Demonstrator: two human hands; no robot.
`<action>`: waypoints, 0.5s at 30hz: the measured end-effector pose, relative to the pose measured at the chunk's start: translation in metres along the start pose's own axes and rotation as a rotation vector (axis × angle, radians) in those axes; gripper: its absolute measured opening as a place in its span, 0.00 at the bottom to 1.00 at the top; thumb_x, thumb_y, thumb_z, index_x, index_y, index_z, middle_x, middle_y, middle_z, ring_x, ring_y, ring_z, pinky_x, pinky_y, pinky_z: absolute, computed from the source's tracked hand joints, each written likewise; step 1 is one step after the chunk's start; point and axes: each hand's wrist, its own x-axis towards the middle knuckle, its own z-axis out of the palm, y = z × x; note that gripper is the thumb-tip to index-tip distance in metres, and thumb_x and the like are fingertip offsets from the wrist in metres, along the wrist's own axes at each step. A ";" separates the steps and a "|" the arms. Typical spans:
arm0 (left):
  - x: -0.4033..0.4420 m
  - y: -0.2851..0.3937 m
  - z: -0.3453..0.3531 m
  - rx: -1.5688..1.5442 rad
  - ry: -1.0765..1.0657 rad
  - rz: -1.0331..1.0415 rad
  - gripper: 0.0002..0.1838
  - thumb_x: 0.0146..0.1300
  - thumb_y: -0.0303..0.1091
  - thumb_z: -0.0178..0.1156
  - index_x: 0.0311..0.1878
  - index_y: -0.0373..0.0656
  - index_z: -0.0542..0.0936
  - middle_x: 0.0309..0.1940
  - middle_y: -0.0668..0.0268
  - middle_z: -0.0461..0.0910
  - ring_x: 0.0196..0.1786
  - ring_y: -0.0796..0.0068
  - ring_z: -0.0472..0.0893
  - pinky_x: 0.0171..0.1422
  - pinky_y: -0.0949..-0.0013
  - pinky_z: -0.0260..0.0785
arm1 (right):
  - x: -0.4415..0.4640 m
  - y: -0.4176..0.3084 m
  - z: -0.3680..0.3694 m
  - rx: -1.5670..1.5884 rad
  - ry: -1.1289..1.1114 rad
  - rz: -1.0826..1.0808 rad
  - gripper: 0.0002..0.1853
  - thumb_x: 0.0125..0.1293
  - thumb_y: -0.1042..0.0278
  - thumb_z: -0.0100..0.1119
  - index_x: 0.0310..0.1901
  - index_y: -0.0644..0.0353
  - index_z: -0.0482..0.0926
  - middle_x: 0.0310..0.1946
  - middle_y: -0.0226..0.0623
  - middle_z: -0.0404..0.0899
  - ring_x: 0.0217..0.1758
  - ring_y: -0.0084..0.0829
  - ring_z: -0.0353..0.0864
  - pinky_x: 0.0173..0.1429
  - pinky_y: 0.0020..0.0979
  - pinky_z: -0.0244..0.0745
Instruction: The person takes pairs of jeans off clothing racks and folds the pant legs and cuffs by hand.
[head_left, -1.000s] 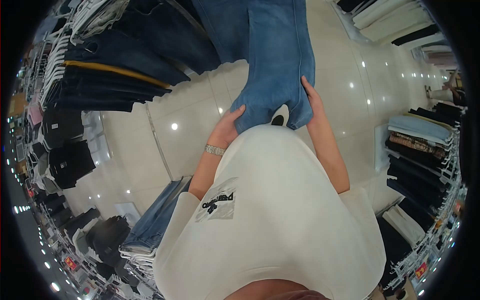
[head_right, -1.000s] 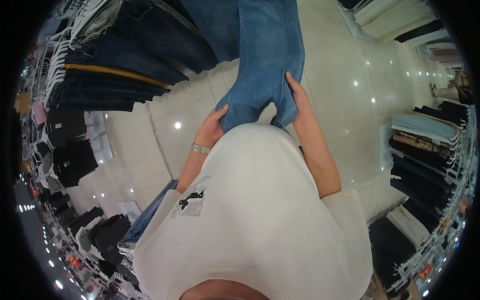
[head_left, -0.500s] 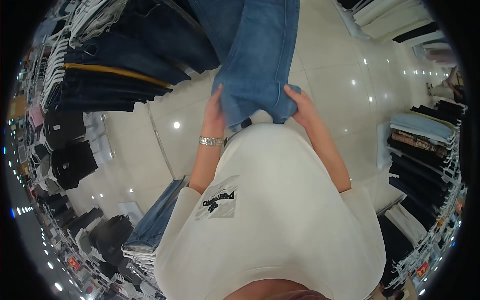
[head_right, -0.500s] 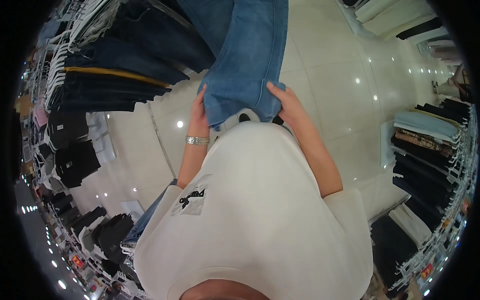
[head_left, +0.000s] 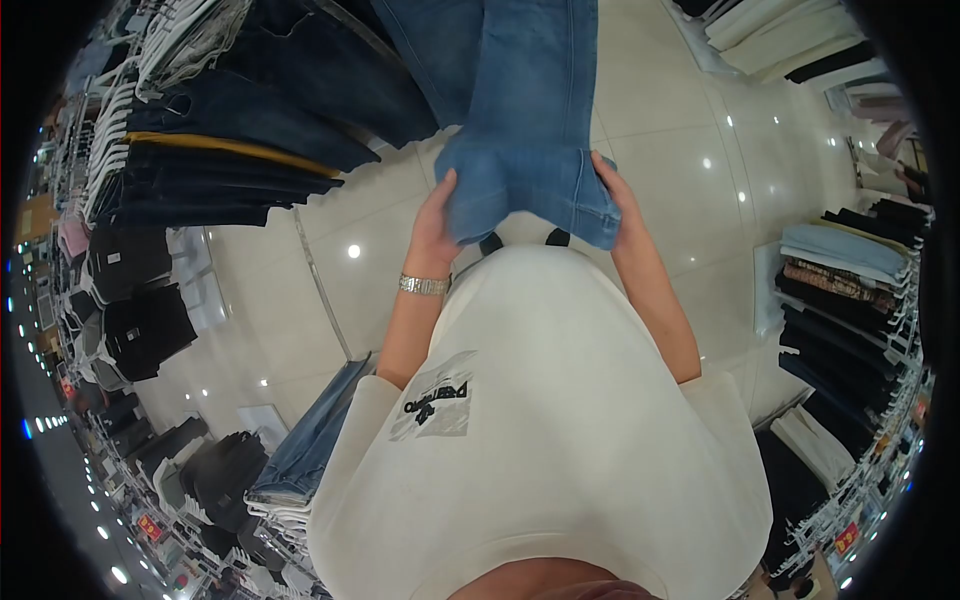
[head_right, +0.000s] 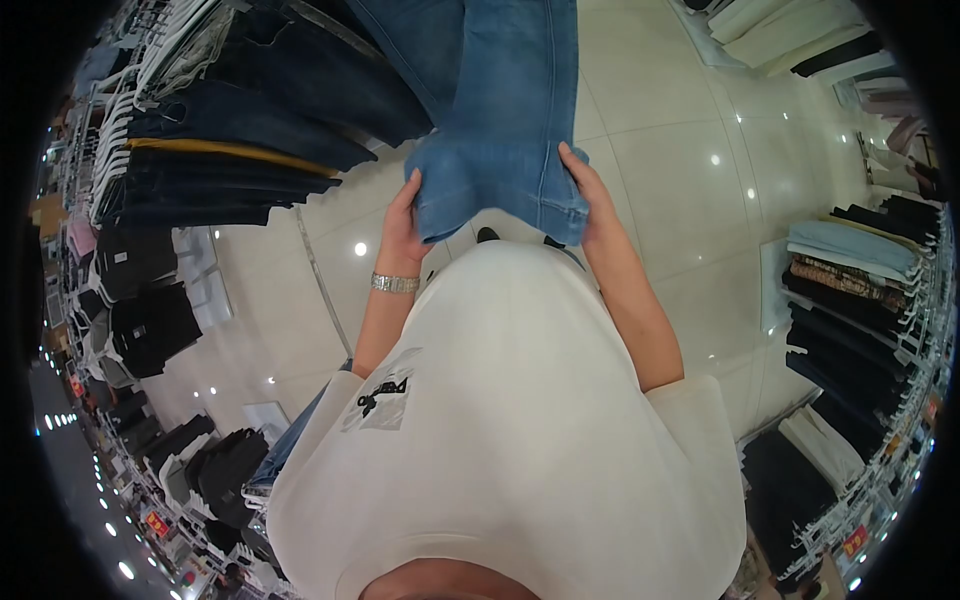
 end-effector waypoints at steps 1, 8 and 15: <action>0.000 -0.003 0.000 -0.042 -0.049 -0.023 0.26 0.75 0.43 0.54 0.68 0.36 0.68 0.63 0.56 0.75 0.63 0.63 0.77 0.66 0.59 0.72 | -0.002 0.000 0.003 0.054 -0.014 -0.009 0.29 0.70 0.52 0.62 0.61 0.69 0.73 0.54 0.47 0.81 0.54 0.38 0.84 0.59 0.38 0.79; 0.000 -0.017 0.007 0.150 -0.113 0.064 0.21 0.77 0.36 0.46 0.68 0.39 0.66 0.64 0.58 0.73 0.64 0.65 0.75 0.63 0.55 0.74 | -0.005 0.000 0.002 0.103 -0.044 -0.034 0.28 0.71 0.58 0.59 0.64 0.69 0.69 0.56 0.47 0.80 0.56 0.41 0.83 0.62 0.40 0.78; 0.005 -0.016 -0.005 0.105 0.109 0.117 0.16 0.73 0.32 0.45 0.61 0.42 0.71 0.57 0.62 0.77 0.57 0.68 0.79 0.61 0.61 0.75 | 0.007 0.005 -0.030 0.153 -0.032 -0.047 0.20 0.69 0.66 0.55 0.58 0.69 0.73 0.52 0.46 0.82 0.54 0.40 0.84 0.60 0.41 0.80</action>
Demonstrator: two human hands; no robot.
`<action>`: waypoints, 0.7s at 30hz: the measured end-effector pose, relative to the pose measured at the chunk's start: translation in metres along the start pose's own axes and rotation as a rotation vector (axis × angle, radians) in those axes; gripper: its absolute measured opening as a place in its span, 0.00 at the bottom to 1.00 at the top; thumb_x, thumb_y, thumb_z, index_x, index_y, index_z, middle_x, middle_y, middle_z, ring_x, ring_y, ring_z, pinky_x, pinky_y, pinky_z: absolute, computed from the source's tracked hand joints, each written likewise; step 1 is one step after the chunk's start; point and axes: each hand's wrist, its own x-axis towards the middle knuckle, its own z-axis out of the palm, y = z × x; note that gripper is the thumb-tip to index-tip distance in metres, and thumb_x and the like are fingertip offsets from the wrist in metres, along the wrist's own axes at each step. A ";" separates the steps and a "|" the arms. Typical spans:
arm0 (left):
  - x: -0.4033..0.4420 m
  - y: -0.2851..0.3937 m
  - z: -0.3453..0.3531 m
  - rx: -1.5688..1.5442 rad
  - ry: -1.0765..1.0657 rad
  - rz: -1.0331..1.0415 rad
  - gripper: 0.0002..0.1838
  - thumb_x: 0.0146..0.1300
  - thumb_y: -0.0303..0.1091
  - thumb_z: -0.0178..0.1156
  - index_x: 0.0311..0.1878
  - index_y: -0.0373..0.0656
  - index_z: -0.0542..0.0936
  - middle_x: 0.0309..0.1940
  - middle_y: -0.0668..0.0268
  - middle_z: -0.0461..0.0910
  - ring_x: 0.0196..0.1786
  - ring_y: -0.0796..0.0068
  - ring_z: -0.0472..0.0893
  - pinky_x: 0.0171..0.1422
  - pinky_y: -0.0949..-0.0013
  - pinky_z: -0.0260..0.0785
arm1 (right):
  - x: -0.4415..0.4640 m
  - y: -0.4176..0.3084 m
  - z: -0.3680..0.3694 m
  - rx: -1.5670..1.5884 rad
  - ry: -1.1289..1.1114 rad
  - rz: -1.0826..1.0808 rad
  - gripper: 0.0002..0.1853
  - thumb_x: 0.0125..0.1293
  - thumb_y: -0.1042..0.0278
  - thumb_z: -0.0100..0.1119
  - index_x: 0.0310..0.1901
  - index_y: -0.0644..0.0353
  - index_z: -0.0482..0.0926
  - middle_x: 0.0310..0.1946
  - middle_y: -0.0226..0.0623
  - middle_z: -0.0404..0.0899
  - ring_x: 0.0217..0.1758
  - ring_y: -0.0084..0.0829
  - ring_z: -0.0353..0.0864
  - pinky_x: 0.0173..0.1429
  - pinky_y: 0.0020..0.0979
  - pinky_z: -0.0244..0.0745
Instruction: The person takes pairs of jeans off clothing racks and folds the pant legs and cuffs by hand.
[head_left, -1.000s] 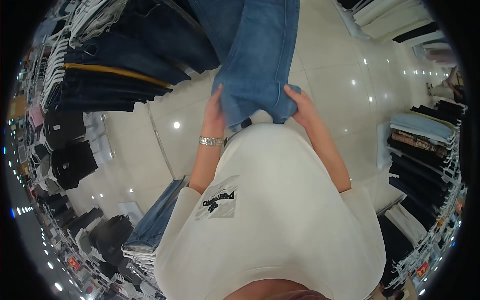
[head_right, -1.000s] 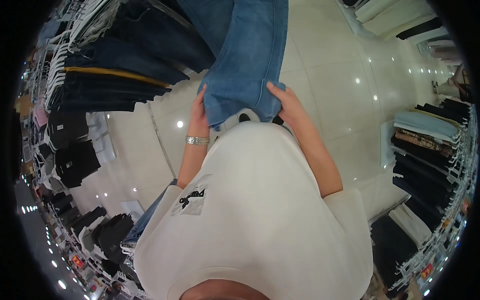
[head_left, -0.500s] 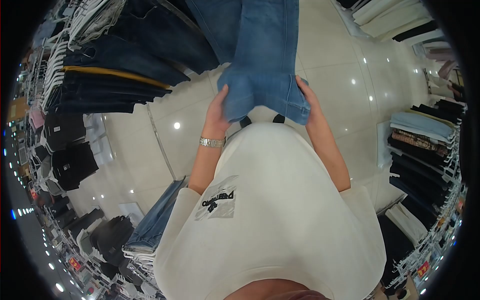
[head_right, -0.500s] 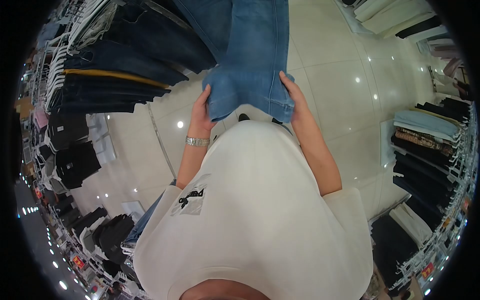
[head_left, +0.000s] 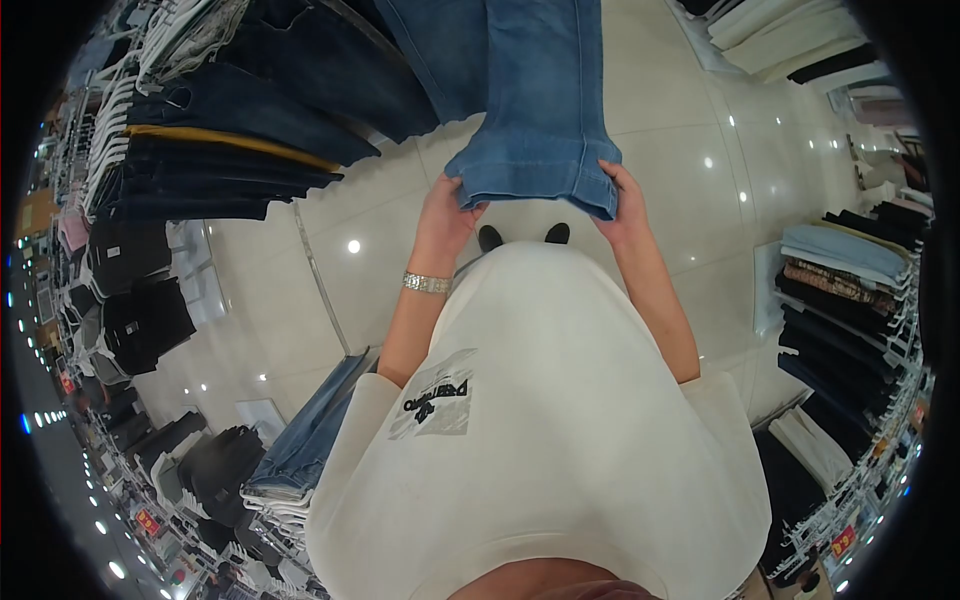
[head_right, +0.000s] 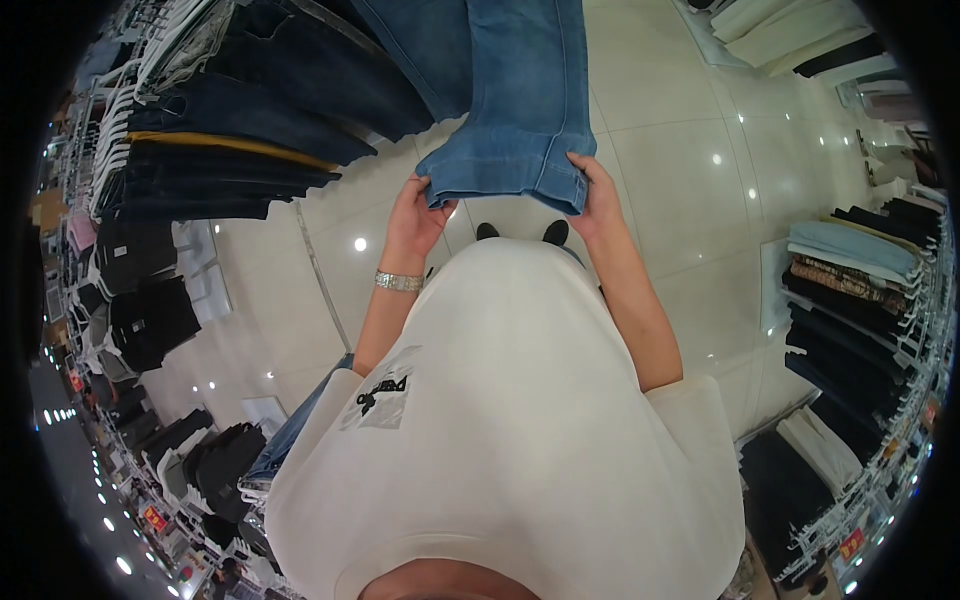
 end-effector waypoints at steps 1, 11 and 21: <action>0.000 -0.001 -0.001 -0.008 0.009 0.016 0.16 0.73 0.32 0.44 0.61 0.42 0.71 0.57 0.62 0.78 0.57 0.68 0.79 0.60 0.61 0.75 | 0.003 0.001 -0.004 0.019 -0.022 -0.017 0.19 0.69 0.67 0.54 0.57 0.69 0.73 0.51 0.45 0.82 0.54 0.40 0.84 0.59 0.42 0.80; -0.004 -0.006 -0.002 -0.021 -0.004 0.009 0.18 0.68 0.31 0.42 0.58 0.43 0.75 0.54 0.63 0.81 0.55 0.70 0.81 0.59 0.64 0.75 | -0.015 0.008 0.010 -0.127 0.104 -0.031 0.18 0.63 0.69 0.48 0.53 0.68 0.74 0.48 0.45 0.81 0.50 0.38 0.83 0.57 0.43 0.80; -0.013 -0.012 0.001 -0.050 0.145 -0.102 0.10 0.69 0.35 0.45 0.43 0.47 0.76 0.33 0.71 0.81 0.32 0.77 0.80 0.33 0.71 0.70 | -0.029 0.023 0.021 -0.089 0.114 0.082 0.23 0.63 0.66 0.48 0.58 0.69 0.72 0.54 0.49 0.79 0.57 0.44 0.80 0.64 0.45 0.76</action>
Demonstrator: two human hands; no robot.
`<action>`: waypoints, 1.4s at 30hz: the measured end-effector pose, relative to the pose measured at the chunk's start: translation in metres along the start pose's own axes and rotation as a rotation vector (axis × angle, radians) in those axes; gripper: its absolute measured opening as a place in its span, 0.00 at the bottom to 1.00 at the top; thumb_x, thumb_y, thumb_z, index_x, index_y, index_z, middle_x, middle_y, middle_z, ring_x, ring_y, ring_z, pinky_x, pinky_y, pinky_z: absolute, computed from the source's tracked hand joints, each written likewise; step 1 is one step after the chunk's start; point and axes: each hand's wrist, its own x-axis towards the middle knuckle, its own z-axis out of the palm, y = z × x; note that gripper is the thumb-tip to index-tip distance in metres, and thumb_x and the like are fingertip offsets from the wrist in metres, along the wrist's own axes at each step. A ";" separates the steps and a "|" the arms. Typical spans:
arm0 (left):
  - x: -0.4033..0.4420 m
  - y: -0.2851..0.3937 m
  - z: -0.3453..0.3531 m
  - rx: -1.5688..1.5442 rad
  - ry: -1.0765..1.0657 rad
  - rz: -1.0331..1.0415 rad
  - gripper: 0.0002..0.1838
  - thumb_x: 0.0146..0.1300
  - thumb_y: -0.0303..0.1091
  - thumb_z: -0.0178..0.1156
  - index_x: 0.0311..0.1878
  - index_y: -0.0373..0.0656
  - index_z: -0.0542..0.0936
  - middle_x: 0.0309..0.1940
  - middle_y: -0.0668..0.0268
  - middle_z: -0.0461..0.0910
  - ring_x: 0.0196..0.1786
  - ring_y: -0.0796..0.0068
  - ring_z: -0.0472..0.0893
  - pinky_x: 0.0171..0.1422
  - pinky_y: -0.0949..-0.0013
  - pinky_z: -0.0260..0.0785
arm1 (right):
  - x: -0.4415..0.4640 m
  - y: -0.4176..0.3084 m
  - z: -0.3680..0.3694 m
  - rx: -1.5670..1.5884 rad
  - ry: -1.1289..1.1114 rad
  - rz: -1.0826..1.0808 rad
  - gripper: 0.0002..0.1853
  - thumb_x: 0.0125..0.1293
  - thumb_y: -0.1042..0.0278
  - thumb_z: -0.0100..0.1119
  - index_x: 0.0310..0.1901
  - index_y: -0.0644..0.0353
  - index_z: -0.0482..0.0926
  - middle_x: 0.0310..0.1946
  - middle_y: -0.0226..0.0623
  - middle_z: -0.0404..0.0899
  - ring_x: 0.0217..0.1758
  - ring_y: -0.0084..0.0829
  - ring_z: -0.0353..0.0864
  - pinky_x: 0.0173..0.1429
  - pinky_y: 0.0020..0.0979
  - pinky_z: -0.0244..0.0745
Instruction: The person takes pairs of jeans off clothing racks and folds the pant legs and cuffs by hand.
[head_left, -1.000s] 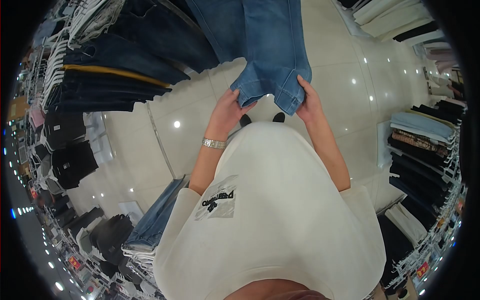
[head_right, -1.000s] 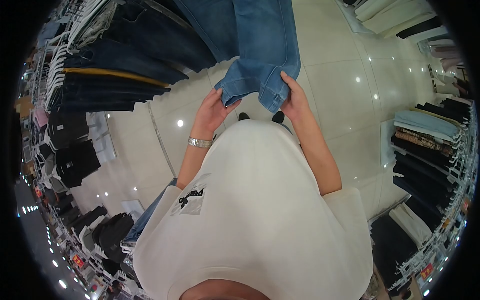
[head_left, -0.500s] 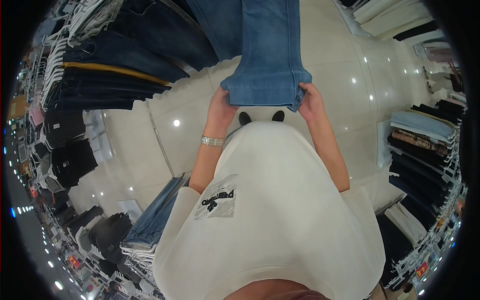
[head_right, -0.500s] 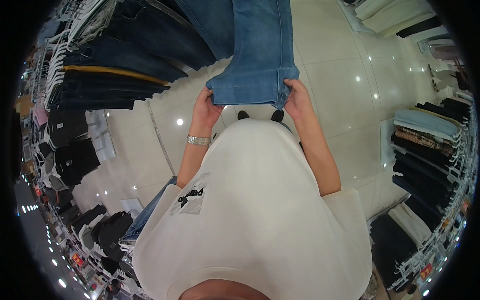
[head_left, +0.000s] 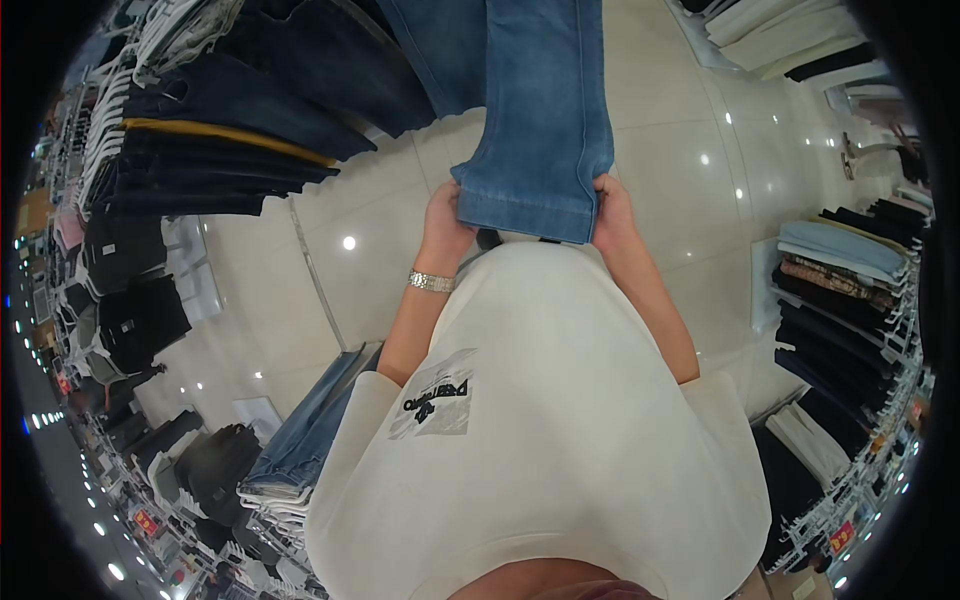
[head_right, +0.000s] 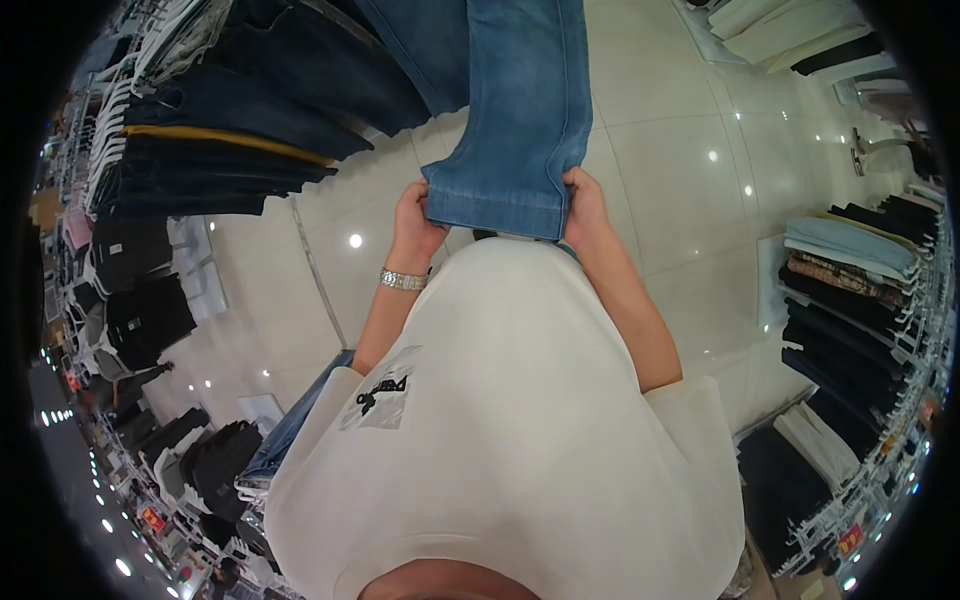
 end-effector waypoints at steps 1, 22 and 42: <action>0.004 -0.003 -0.010 -0.003 -0.038 -0.019 0.09 0.69 0.36 0.45 0.41 0.48 0.75 0.30 0.72 0.80 0.28 0.78 0.78 0.27 0.73 0.67 | -0.005 0.001 0.004 0.020 -0.014 0.008 0.24 0.63 0.65 0.48 0.59 0.69 0.72 0.56 0.50 0.78 0.59 0.45 0.79 0.65 0.45 0.75; 0.008 -0.009 -0.011 0.150 0.019 0.066 0.16 0.71 0.42 0.56 0.51 0.39 0.78 0.46 0.65 0.83 0.46 0.74 0.83 0.52 0.69 0.75 | 0.001 0.002 0.011 -0.015 0.079 -0.015 0.33 0.69 0.47 0.55 0.67 0.64 0.68 0.64 0.50 0.73 0.65 0.46 0.75 0.68 0.47 0.72; 0.034 -0.021 -0.029 0.767 0.074 0.399 0.26 0.70 0.33 0.56 0.69 0.36 0.67 0.59 0.54 0.76 0.60 0.63 0.77 0.65 0.65 0.69 | 0.006 -0.006 0.005 0.008 0.007 -0.033 0.33 0.73 0.49 0.55 0.70 0.66 0.64 0.67 0.48 0.71 0.67 0.45 0.75 0.70 0.46 0.69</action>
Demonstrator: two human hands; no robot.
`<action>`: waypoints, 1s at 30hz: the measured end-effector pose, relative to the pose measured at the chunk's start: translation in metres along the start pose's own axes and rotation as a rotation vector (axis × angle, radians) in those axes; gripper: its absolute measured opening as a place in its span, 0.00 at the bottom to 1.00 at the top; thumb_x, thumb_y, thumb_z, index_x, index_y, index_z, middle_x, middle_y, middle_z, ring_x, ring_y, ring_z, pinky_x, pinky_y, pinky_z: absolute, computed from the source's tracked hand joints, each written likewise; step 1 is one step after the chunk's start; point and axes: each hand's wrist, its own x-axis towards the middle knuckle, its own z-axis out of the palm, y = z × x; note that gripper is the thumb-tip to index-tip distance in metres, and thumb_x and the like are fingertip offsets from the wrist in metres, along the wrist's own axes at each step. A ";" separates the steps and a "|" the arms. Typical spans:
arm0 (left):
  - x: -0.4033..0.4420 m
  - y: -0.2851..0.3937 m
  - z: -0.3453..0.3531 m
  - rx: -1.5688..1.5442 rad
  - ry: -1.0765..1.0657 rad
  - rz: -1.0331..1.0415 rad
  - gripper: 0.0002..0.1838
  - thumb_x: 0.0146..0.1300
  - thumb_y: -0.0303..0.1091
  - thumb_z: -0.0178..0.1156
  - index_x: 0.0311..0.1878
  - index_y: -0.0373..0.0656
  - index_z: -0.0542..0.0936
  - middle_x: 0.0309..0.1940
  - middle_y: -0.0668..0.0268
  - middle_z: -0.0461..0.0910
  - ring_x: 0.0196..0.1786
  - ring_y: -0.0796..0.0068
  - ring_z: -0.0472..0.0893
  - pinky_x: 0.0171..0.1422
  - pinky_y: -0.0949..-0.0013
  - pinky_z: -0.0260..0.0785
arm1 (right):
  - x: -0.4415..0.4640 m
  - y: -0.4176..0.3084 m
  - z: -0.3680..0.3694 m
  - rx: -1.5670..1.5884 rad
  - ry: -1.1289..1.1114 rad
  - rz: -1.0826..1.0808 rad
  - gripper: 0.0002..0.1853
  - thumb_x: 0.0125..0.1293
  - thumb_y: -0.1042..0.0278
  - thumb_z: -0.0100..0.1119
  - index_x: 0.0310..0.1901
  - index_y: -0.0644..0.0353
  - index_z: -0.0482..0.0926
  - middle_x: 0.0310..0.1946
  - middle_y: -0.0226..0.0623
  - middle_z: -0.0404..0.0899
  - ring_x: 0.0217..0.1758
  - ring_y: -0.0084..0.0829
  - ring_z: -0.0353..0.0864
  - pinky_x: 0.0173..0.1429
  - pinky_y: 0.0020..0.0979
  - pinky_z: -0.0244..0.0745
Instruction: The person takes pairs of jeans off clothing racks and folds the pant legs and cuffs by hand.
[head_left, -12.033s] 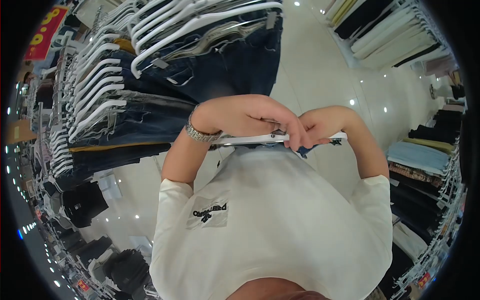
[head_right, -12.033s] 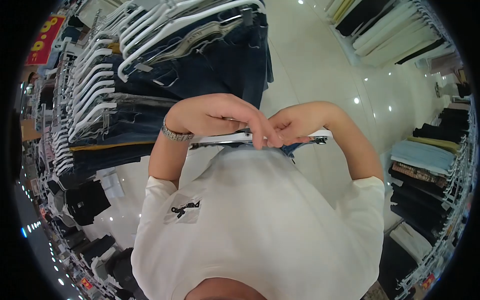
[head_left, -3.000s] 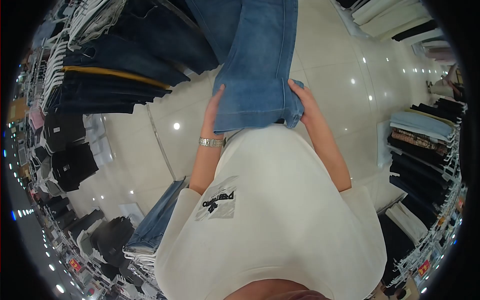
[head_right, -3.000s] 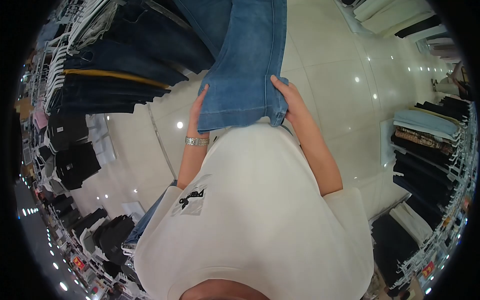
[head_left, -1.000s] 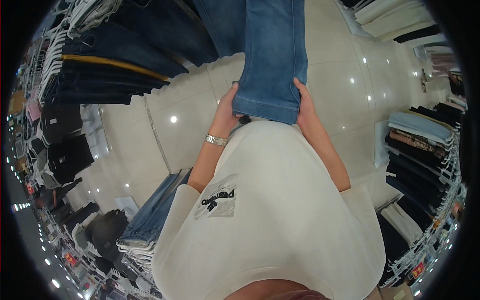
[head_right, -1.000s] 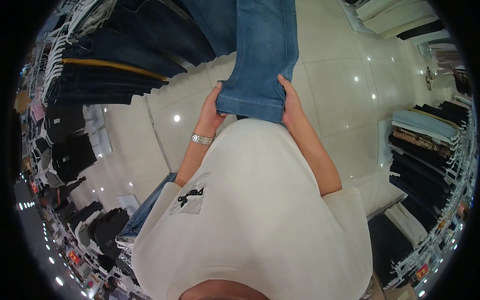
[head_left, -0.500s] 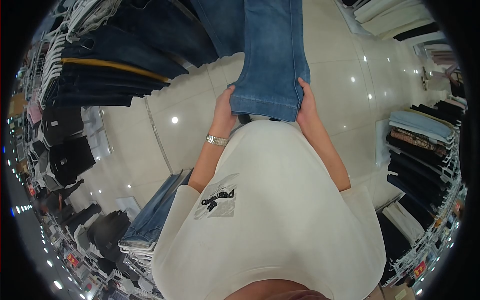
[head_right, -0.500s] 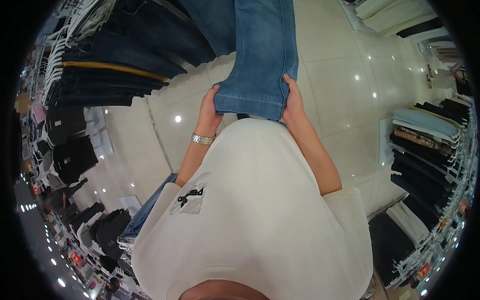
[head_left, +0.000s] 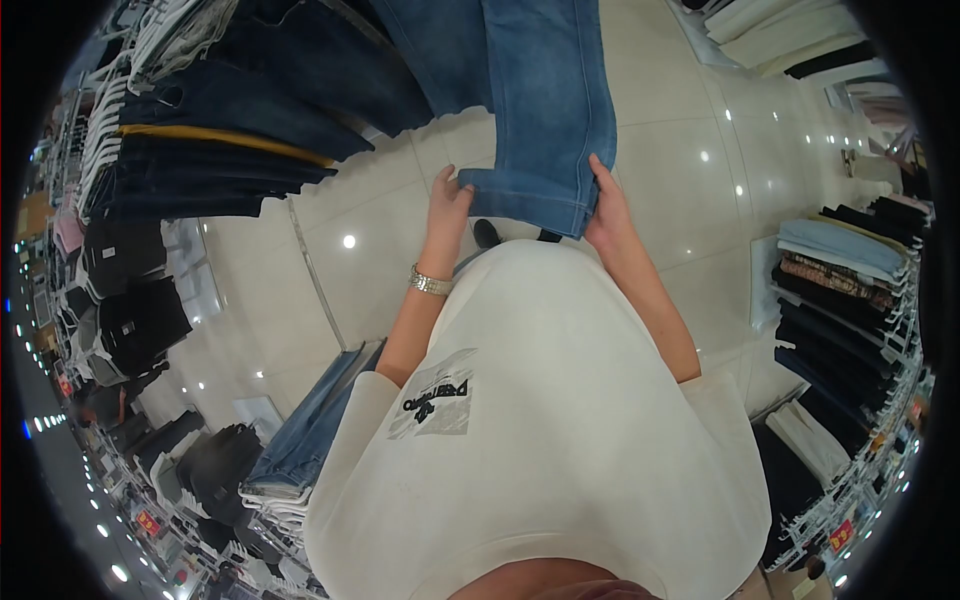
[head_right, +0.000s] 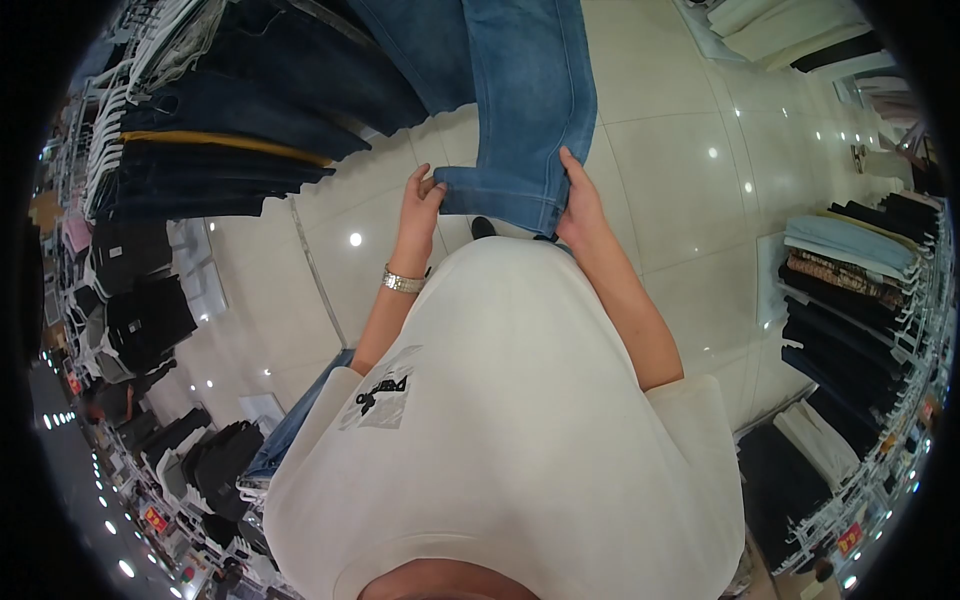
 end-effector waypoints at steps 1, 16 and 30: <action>0.000 -0.003 0.003 0.130 0.018 0.068 0.29 0.70 0.33 0.56 0.71 0.36 0.64 0.62 0.51 0.74 0.64 0.61 0.75 0.68 0.64 0.67 | -0.001 0.000 0.003 0.001 -0.017 0.009 0.33 0.73 0.50 0.54 0.69 0.66 0.64 0.67 0.48 0.72 0.66 0.45 0.75 0.71 0.46 0.69; -0.031 0.076 0.035 0.366 -0.537 0.312 0.25 0.68 0.32 0.59 0.68 0.39 0.72 0.61 0.52 0.76 0.60 0.60 0.78 0.62 0.64 0.70 | 0.019 0.006 0.001 -0.101 -0.152 0.018 0.13 0.74 0.62 0.53 0.47 0.65 0.76 0.42 0.35 0.83 0.44 0.28 0.85 0.52 0.33 0.81; -0.013 0.055 0.033 0.425 -0.348 0.319 0.18 0.70 0.28 0.51 0.61 0.41 0.76 0.32 0.50 0.81 0.33 0.59 0.81 0.41 0.64 0.72 | 0.013 -0.001 0.012 -0.323 -0.273 -0.056 0.16 0.72 0.58 0.58 0.54 0.59 0.76 0.46 0.30 0.81 0.49 0.23 0.80 0.48 0.28 0.75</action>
